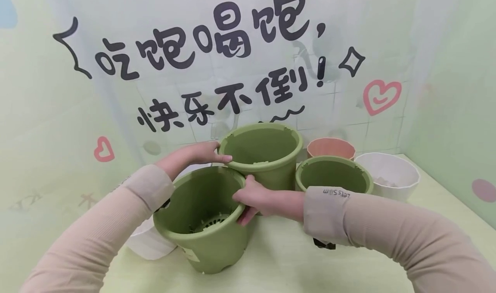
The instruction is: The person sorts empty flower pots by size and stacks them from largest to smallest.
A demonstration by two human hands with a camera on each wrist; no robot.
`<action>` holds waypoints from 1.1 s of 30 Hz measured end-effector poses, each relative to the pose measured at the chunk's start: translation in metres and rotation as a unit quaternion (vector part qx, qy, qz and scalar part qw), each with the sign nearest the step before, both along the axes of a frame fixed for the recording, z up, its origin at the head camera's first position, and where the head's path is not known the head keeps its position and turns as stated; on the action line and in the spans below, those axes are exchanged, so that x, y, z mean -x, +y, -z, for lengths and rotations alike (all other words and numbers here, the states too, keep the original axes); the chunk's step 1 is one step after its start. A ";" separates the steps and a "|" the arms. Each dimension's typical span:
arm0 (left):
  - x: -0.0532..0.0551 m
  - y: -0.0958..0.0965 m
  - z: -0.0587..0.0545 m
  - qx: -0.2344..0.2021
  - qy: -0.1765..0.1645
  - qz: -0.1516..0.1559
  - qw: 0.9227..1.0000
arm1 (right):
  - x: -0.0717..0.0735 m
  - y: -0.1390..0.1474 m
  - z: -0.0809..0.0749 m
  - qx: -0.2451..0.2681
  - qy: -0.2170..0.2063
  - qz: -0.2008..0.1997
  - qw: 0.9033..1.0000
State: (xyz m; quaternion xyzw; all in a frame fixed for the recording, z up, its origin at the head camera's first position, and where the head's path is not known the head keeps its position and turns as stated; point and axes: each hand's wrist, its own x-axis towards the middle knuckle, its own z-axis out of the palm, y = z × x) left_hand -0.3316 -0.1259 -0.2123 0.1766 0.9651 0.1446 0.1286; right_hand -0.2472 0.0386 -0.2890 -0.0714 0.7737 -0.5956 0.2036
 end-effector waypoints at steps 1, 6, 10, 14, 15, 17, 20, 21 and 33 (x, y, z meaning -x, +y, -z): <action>0.000 0.000 0.000 -0.001 -0.001 0.003 1.000 | 0.000 0.000 0.000 0.003 0.002 0.002 1.000; 0.000 0.002 -0.001 -0.002 -0.007 0.009 1.000 | -0.001 0.010 0.000 0.002 0.019 -0.007 1.000; 0.000 0.002 0.000 0.001 -0.007 0.003 1.000 | -0.009 0.025 -0.002 -0.018 0.026 -0.019 0.999; 0.000 0.002 0.000 0.013 -0.002 -0.009 1.000 | -0.021 0.044 -0.007 -0.030 0.030 -0.032 0.999; 0.000 0.002 0.000 0.015 0.000 -0.012 1.000 | -0.024 0.049 -0.008 -0.028 0.029 -0.035 0.999; 0.000 0.001 0.000 0.018 0.003 -0.019 1.000 | -0.029 0.059 -0.011 -0.028 0.030 -0.042 0.998; -0.001 0.001 0.001 0.011 0.004 -0.025 1.000 | -0.035 0.075 -0.014 -0.032 0.031 -0.046 0.998; -0.001 0.000 0.001 0.009 0.004 -0.026 1.000 | -0.036 0.080 -0.016 -0.035 0.031 -0.049 0.998; -0.001 -0.003 0.007 -0.025 -0.032 -0.016 0.999 | -0.038 0.135 -0.081 -0.051 0.047 -0.104 0.992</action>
